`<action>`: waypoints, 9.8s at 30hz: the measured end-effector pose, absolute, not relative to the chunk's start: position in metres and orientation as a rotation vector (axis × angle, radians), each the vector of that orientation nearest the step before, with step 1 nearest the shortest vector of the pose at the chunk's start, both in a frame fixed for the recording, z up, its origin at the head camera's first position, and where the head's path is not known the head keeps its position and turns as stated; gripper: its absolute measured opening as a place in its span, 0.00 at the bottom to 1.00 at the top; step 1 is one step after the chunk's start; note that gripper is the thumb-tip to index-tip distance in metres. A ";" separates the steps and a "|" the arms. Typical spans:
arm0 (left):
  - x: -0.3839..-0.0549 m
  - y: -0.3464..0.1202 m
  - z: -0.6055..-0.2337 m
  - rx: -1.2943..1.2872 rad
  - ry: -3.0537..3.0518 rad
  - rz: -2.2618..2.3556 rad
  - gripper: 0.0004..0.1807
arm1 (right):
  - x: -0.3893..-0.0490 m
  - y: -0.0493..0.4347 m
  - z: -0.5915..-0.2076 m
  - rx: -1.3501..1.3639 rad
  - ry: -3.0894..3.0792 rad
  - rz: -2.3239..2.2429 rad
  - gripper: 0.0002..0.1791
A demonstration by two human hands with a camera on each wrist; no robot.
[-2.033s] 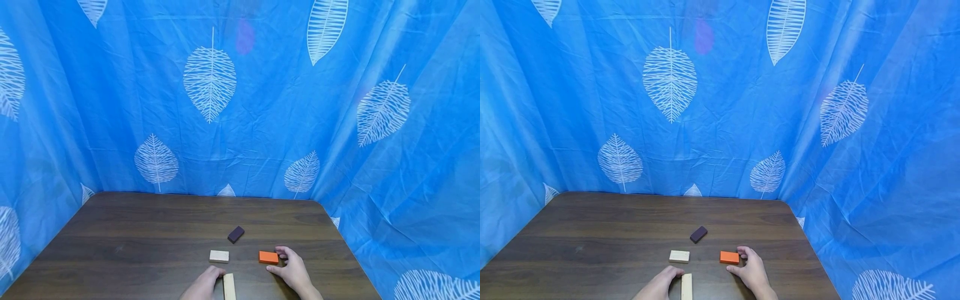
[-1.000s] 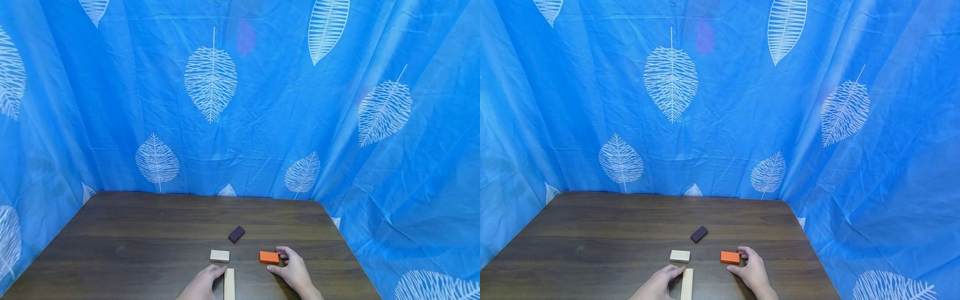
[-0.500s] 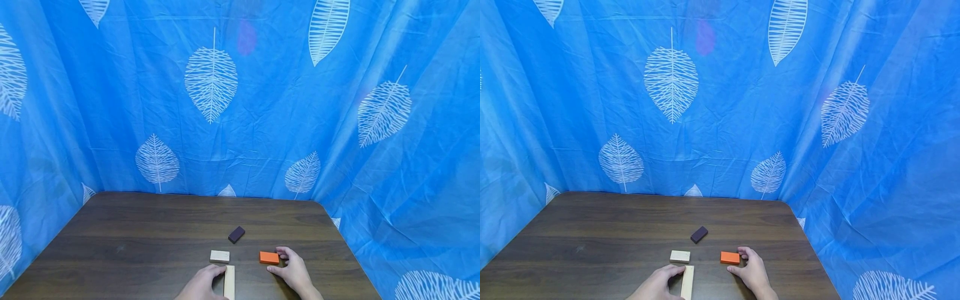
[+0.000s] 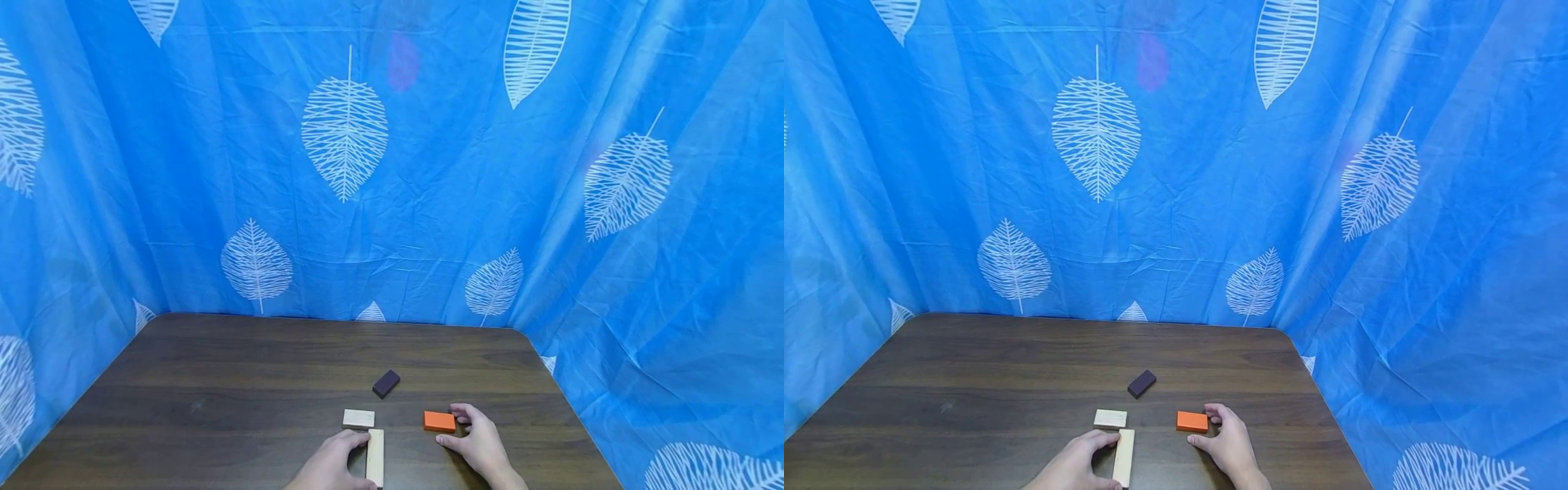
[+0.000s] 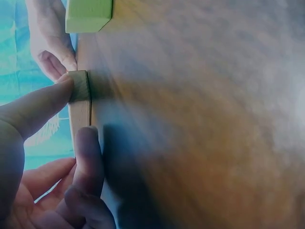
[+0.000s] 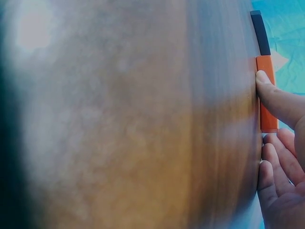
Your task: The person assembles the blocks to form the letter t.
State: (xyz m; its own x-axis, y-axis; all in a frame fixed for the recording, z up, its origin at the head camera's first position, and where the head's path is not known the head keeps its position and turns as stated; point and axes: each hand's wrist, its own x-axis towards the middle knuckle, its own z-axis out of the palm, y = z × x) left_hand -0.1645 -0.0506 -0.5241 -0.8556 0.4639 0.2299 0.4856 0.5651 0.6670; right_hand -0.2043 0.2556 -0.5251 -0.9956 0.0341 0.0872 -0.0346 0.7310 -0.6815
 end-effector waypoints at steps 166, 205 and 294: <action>-0.166 -0.060 -0.525 -0.916 -2.697 -1.760 0.22 | -0.207 0.222 -0.524 0.393 -2.778 0.986 0.17; -0.168 -0.059 -0.527 -0.934 -2.720 -1.760 0.25 | -0.212 0.196 -0.527 0.439 -2.763 1.046 0.19; -0.167 -0.057 -0.530 -0.992 -2.686 -1.735 0.23 | -0.209 0.185 -0.530 0.563 -2.760 1.099 0.28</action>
State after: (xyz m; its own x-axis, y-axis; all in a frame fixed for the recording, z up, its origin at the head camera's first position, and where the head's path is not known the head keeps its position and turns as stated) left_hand -0.1674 -0.0574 -0.5303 -0.8051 0.5765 0.1396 0.3644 0.2951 0.8833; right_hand -0.2088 0.1846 -0.5302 -0.9239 -0.2959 0.2426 -0.3816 0.6676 -0.6392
